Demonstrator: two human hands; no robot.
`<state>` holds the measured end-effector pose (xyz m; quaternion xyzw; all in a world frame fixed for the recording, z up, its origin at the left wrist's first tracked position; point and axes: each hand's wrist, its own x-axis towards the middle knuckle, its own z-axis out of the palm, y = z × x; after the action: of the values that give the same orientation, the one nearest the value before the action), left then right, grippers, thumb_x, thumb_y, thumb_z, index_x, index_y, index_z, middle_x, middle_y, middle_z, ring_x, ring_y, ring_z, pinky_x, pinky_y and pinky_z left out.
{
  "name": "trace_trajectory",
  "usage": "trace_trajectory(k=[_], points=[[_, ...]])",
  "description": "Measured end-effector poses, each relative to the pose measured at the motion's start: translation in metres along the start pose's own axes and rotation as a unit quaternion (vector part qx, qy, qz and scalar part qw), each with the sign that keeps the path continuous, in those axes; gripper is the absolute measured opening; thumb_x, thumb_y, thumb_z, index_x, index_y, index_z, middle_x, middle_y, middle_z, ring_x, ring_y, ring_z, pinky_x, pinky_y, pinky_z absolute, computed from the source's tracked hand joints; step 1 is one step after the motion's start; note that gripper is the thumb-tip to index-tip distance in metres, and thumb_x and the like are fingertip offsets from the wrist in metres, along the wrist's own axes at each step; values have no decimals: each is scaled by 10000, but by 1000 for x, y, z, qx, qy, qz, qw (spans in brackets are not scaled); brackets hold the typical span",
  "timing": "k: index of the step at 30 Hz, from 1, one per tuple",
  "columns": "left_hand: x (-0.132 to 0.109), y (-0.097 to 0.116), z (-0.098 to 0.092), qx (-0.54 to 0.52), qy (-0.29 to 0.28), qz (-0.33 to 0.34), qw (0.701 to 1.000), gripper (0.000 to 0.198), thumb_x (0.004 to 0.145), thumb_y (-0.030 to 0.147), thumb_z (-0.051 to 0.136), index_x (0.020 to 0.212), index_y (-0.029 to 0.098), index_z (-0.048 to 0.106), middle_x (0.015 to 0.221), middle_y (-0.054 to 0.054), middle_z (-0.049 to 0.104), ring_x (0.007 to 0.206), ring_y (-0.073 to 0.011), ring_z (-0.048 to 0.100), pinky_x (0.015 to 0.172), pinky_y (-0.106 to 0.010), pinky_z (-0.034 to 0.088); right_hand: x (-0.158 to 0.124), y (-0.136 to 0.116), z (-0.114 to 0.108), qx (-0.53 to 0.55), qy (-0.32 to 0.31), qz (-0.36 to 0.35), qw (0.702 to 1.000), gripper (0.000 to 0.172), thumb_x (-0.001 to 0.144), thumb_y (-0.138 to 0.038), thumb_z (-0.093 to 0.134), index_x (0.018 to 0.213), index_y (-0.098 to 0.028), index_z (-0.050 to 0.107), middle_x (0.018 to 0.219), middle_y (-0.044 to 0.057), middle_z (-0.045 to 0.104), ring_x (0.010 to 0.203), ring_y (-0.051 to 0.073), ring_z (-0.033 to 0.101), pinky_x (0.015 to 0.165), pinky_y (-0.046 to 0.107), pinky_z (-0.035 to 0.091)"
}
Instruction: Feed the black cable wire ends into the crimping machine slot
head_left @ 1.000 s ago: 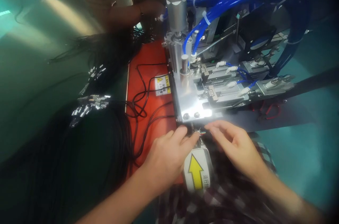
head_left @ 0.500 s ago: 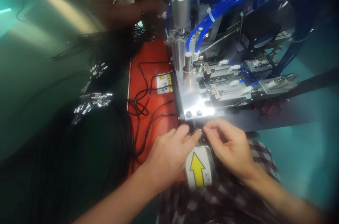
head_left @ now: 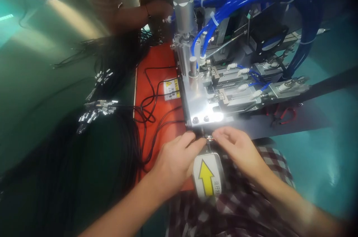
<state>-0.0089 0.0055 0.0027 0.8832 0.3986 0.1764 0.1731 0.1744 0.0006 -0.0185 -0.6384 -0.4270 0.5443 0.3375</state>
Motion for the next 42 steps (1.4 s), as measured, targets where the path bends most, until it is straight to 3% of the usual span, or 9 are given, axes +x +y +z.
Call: trace_trajectory(k=[4,12,22,27,30,35,39,42], points=[[1,0,0,4,2,-6,1000,304,897,127,410,1088,120,648,862,-76,614,717,-177,618,587,-262,517,-1,7,0,-27,17,-55,998,208,831,-369,545,764,-175,579,735,37,601,680,168,547,583,264,437],[2,-1,2,22,10,-2,1000,316,861,86,412,1049,126,662,859,-76,635,714,-188,636,567,-266,523,1,12,-4,-51,-44,-91,994,343,929,-396,431,644,-207,412,605,-41,382,557,120,361,508,253,305],[2,-5,3,-26,39,27,999,300,910,130,398,1066,113,654,857,-76,630,732,-168,622,621,-251,518,3,22,2,-44,-50,-178,982,268,940,-330,435,703,-206,449,666,-27,420,624,135,398,602,269,338],[0,2,3,63,-18,-27,997,288,866,110,456,1071,162,653,878,-66,621,722,-187,623,561,-261,510,4,21,3,-22,-53,-157,986,278,934,-343,427,692,-208,438,656,-30,394,609,130,392,568,253,351],[-2,4,2,63,-32,-43,997,312,860,103,469,1103,182,647,891,-67,599,739,-186,609,560,-256,506,4,18,3,-5,-63,-138,988,298,922,-367,428,667,-213,411,626,-41,357,562,118,358,510,239,345],[-13,1,-5,-12,-15,-78,997,382,890,58,383,1159,209,608,920,-54,571,775,-150,591,654,-248,517,2,16,3,10,-63,-129,990,319,904,-399,448,648,-217,394,612,-44,360,549,115,349,499,236,346],[-32,-1,-13,-80,27,-150,985,225,917,91,417,1033,190,583,948,-38,602,890,-144,595,790,-253,509,0,14,3,13,-64,-123,990,340,893,-430,464,638,-218,388,602,-50,336,538,112,312,493,240,318],[-40,-5,-17,-61,35,-119,990,212,922,90,416,1014,186,581,951,-40,612,891,-133,603,789,-234,511,0,13,2,10,-65,-121,990,366,885,-473,469,633,-219,393,602,-51,335,531,112,303,483,245,300]])
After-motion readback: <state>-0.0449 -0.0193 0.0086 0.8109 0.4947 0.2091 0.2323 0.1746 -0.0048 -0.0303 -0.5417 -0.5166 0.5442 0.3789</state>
